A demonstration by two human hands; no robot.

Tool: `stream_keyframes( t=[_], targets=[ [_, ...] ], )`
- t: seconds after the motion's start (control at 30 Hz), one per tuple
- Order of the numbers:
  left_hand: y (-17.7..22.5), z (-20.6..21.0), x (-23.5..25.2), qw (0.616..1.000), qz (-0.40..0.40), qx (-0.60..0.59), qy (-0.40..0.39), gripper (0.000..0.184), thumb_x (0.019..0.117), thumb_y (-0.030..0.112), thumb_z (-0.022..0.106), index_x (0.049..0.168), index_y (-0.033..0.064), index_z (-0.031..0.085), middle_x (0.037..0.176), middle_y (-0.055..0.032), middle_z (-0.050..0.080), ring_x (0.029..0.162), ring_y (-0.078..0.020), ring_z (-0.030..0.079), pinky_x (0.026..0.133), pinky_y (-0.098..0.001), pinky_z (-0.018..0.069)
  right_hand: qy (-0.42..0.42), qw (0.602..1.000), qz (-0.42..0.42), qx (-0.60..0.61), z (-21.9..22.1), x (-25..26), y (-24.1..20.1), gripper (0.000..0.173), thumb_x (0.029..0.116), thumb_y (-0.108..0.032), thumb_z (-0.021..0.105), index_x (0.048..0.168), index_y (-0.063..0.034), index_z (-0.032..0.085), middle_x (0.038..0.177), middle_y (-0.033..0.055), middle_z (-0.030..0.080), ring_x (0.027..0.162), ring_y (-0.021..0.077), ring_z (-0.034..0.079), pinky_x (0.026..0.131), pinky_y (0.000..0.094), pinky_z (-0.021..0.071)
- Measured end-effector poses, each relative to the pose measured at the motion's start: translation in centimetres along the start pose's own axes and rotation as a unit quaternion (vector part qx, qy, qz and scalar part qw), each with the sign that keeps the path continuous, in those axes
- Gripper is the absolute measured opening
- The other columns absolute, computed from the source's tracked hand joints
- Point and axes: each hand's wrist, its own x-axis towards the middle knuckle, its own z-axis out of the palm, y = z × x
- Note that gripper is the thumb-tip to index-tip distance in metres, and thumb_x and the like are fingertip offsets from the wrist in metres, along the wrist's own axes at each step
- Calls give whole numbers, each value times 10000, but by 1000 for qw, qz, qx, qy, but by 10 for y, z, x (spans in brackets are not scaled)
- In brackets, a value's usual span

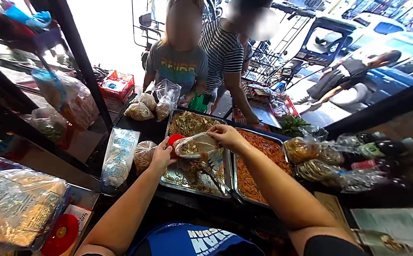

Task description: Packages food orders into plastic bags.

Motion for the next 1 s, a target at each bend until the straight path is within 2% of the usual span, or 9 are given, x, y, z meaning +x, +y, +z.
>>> stream_keyframes(
  t=[0.23, 0.33, 0.5, 0.57, 0.63, 0.7, 0.8, 0.9, 1.0],
  targets=[
    [-5, -10, -13, 999, 29, 13, -23, 495, 1097, 122, 455, 1582, 189, 385, 1533, -199, 457, 1238, -336, 624, 932, -511, 588, 87, 980, -109, -139, -12, -19, -51, 196, 1068, -230, 570, 1159, -96, 679, 818, 121, 649, 595, 232, 584, 580, 461, 522],
    [-7, -11, -18, 997, 52, 46, -33, 500, 1088, 129, 478, 1578, 181, 396, 1534, -186, 467, 1285, -315, 595, 983, -510, 562, 92, 966, -143, -196, 7, -24, -56, 200, 1063, -166, 534, 1174, -97, 686, 964, 148, 703, 823, 316, 664, 767, 586, 534],
    [-11, -21, -19, 981, 125, 140, -37, 478, 1095, 176, 464, 1570, 160, 416, 1502, -185, 511, 1290, -276, 597, 1028, -475, 542, 157, 949, -179, -208, 22, -35, -64, 209, 1058, -255, 570, 1134, -140, 727, 838, 113, 683, 727, 295, 637, 686, 578, 511],
    [-11, -24, -25, 969, 149, 196, -38, 480, 1085, 186, 481, 1562, 154, 436, 1519, -163, 511, 1341, -260, 562, 1090, -447, 497, 125, 949, -170, -233, 34, -39, -61, 221, 1057, -265, 568, 1141, -153, 740, 910, 103, 728, 797, 305, 684, 730, 605, 536],
    [-9, -27, -27, 957, 164, 237, -36, 473, 1078, 189, 486, 1547, 136, 462, 1500, -174, 528, 1364, -279, 530, 1134, -440, 437, 145, 950, -182, -210, 37, -41, -66, 220, 1054, -274, 584, 1116, -144, 750, 852, 96, 714, 733, 289, 657, 684, 581, 521],
    [-12, -27, -32, 955, 165, 244, -26, 462, 1087, 201, 471, 1546, 142, 463, 1478, -173, 549, 1345, -275, 551, 1128, -442, 445, 166, 952, -189, -174, 40, -43, -70, 210, 1056, -261, 584, 1106, -131, 743, 804, 87, 677, 681, 260, 603, 650, 537, 484],
    [-7, -27, -40, 947, 164, 277, -5, 472, 1076, 218, 504, 1547, 205, 475, 1486, -168, 542, 1364, -301, 519, 1138, -461, 421, 123, 964, -172, -163, 44, -41, -70, 224, 1048, -287, 586, 1099, -151, 756, 872, 68, 721, 767, 234, 668, 731, 543, 532],
    [2, -34, -44, 935, 167, 312, 29, 483, 1069, 225, 515, 1549, 259, 472, 1445, -235, 529, 1322, -354, 535, 1104, -512, 442, 158, 966, -183, -95, 43, -49, -80, 188, 1041, -248, 605, 1105, -130, 738, 816, 30, 672, 668, 136, 571, 661, 407, 492],
    [9, -52, -40, 917, 211, 328, 84, 474, 1074, 245, 514, 1546, 267, 478, 1409, -236, 553, 1260, -383, 573, 1037, -569, 481, 136, 972, -181, -71, 49, -49, -82, 174, 1038, -235, 619, 1089, -113, 733, 803, 27, 663, 666, 119, 560, 668, 383, 487]
  ],
)
